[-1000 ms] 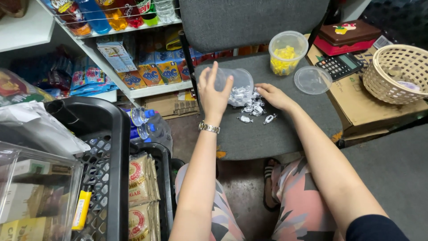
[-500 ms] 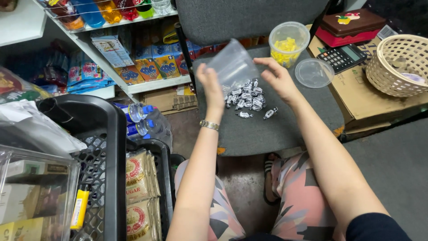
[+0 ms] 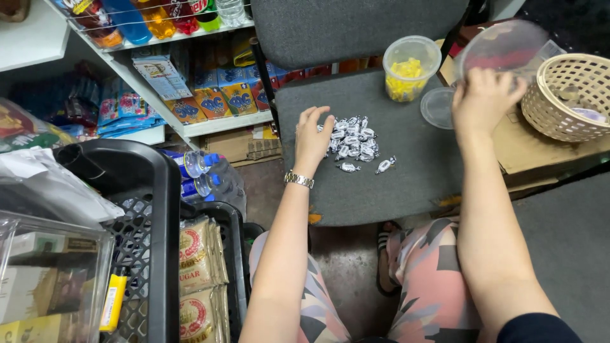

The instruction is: Sorting and arranging small wrapped candies from plastic containers onto a chair seat.

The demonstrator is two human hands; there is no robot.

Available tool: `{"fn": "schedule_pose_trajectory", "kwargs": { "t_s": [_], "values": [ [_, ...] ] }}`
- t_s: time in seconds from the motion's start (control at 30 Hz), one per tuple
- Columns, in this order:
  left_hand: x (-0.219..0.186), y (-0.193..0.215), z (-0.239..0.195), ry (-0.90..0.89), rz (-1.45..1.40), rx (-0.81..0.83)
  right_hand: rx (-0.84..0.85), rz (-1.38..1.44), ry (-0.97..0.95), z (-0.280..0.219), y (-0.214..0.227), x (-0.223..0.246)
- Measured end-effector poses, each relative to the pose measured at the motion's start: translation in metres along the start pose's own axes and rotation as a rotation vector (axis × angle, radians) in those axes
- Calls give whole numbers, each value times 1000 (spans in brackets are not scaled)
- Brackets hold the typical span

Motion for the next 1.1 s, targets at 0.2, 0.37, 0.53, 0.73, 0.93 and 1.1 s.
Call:
{"fn": "schedule_pose_trajectory", "kwargs": {
  "t_s": [0.2, 0.37, 0.53, 0.73, 0.93, 1.1],
  "values": [
    [9, 1, 5, 19, 33, 6, 334, 98, 3, -18, -70, -10],
    [24, 6, 12, -4, 221, 14, 107, 139, 101, 5, 2, 44],
    [50, -15, 35, -89, 546, 4, 247, 559, 401, -13, -13, 152],
    [85, -54, 56, -141, 765, 57, 862, 444, 503, -65, -62, 211],
    [76, -52, 48, -95, 704, 192, 1068, 774, 397, -62, -73, 184],
    [37, -62, 17, -102, 486, 443, 1175, 998, 345, -53, -45, 172]
  ]
}}
Point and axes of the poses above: each hand's wrist, its own z-axis towards the middle knuckle, its own y-axis out of the back of the hand, x = y × z, the point moved 10 cm from there along z, towards the middle knuckle, and after that the axes turned 8 degrees about x, right-handed, at the moved point
